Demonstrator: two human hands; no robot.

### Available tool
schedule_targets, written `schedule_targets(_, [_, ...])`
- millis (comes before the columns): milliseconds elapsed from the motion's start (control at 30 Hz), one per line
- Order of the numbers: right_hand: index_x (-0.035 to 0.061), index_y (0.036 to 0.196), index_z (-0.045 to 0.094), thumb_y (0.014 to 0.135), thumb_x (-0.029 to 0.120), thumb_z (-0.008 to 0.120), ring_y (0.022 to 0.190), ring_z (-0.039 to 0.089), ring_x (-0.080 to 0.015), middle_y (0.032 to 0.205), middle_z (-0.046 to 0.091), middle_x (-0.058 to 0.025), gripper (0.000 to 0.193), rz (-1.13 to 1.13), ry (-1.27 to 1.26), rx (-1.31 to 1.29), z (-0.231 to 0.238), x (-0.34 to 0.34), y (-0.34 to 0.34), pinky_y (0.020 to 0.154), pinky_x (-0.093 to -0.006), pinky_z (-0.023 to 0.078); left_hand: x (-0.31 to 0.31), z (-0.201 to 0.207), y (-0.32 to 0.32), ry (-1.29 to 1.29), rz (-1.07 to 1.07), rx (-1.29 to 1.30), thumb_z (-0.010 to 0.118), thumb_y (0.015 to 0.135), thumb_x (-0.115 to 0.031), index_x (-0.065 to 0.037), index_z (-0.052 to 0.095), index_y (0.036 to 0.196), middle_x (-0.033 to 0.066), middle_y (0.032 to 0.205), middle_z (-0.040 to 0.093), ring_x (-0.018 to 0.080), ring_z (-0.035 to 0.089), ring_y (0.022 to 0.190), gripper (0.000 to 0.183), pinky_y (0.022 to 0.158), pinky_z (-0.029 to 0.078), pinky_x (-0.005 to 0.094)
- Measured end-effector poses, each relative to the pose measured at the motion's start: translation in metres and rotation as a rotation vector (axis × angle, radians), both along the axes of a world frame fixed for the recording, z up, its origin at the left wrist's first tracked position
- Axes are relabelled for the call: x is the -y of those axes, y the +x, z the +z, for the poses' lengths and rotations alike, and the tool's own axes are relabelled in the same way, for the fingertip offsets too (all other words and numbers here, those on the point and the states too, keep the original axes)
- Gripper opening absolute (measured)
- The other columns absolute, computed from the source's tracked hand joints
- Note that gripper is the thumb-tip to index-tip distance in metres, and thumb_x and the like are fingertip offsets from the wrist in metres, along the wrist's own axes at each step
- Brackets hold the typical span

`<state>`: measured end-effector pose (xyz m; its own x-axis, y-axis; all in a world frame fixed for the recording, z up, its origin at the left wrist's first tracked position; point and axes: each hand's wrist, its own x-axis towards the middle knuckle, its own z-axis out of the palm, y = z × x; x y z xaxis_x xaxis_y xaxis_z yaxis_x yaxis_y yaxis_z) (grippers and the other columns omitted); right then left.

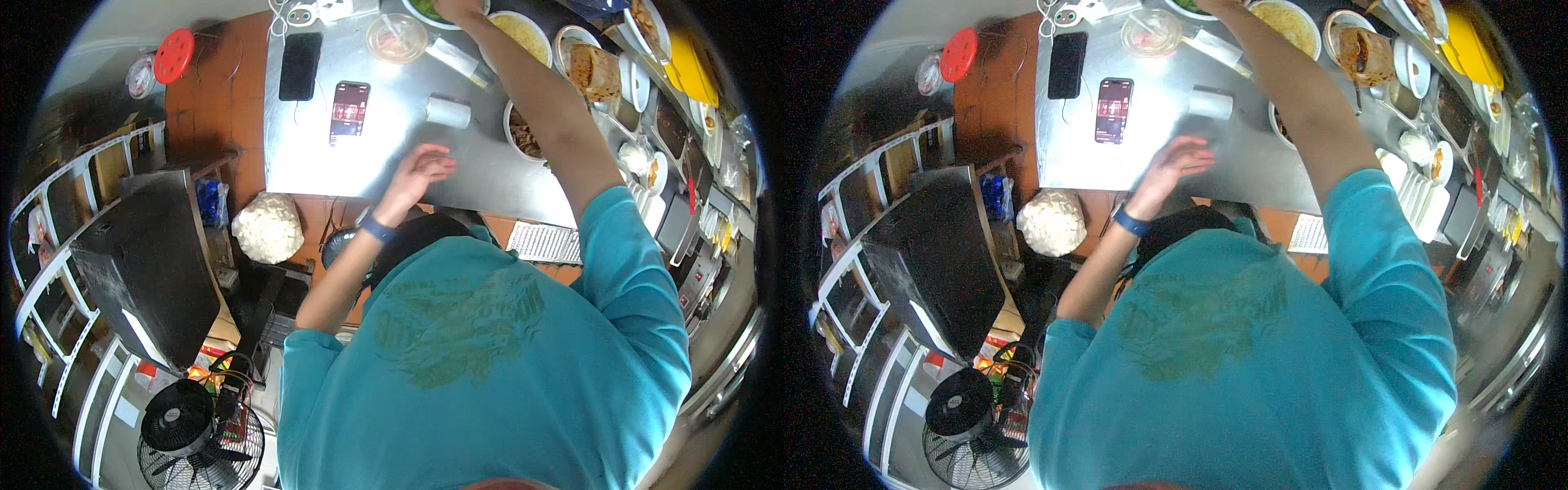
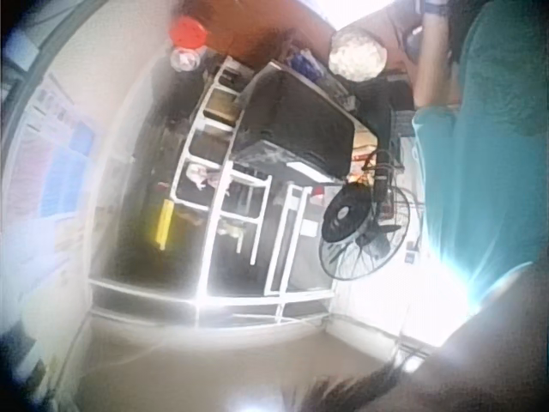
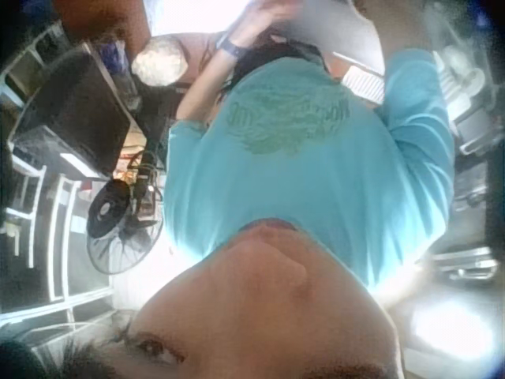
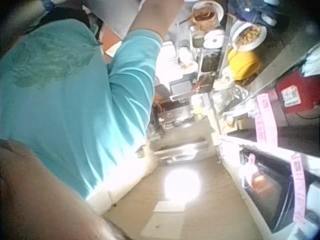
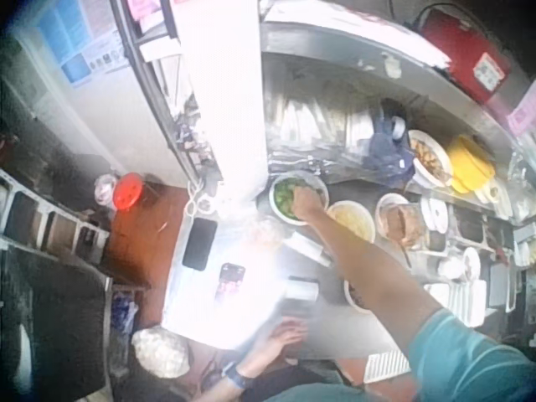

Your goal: The person assembles two food orders in a commercial kitchen. They place cooked items into bowls using tongs, add sauce from a pot with a ladle, and top with chopped green onions. The person then covers the bowls with yellow lids and places them into a microwave.

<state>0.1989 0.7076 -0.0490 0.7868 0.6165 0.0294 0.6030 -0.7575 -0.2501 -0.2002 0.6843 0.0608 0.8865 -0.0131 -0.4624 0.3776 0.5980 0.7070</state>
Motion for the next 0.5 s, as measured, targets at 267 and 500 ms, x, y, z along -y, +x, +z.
schedule_targets(267, [0.014,0.103,0.075,0.078,0.026,0.071,0.081,0.07,-0.0329,0.091,0.072,-0.0164,0.028,-0.095,0.354,-0.034,0.018,0.039,0.014,0.074,-0.0449,0.056,-0.063,0.033,-0.048,0.105,0.054,-0.183,0.047,0.1,-0.024,-0.002,0.053,0.13,0.0191,0.124,0.063,0.0302,0.062,0.118,0.038,0.104,0.048,0.0422])
schedule_targets(500, [0.0027,0.104,0.072,0.087,0.024,0.074,0.072,0.069,-0.0159,0.084,0.071,-0.0104,0.027,-0.392,1.046,-0.913,-0.002,0.054,0.018,0.064,-0.0336,0.056,-0.07,0.034,-0.021,0.069,0.091,-0.125,0.05,0.1,-0.023,-0.004,0.056,0.124,0.0154,0.118,0.066,0.0259,0.065,0.111,0.031,0.1,0.05,0.0397])
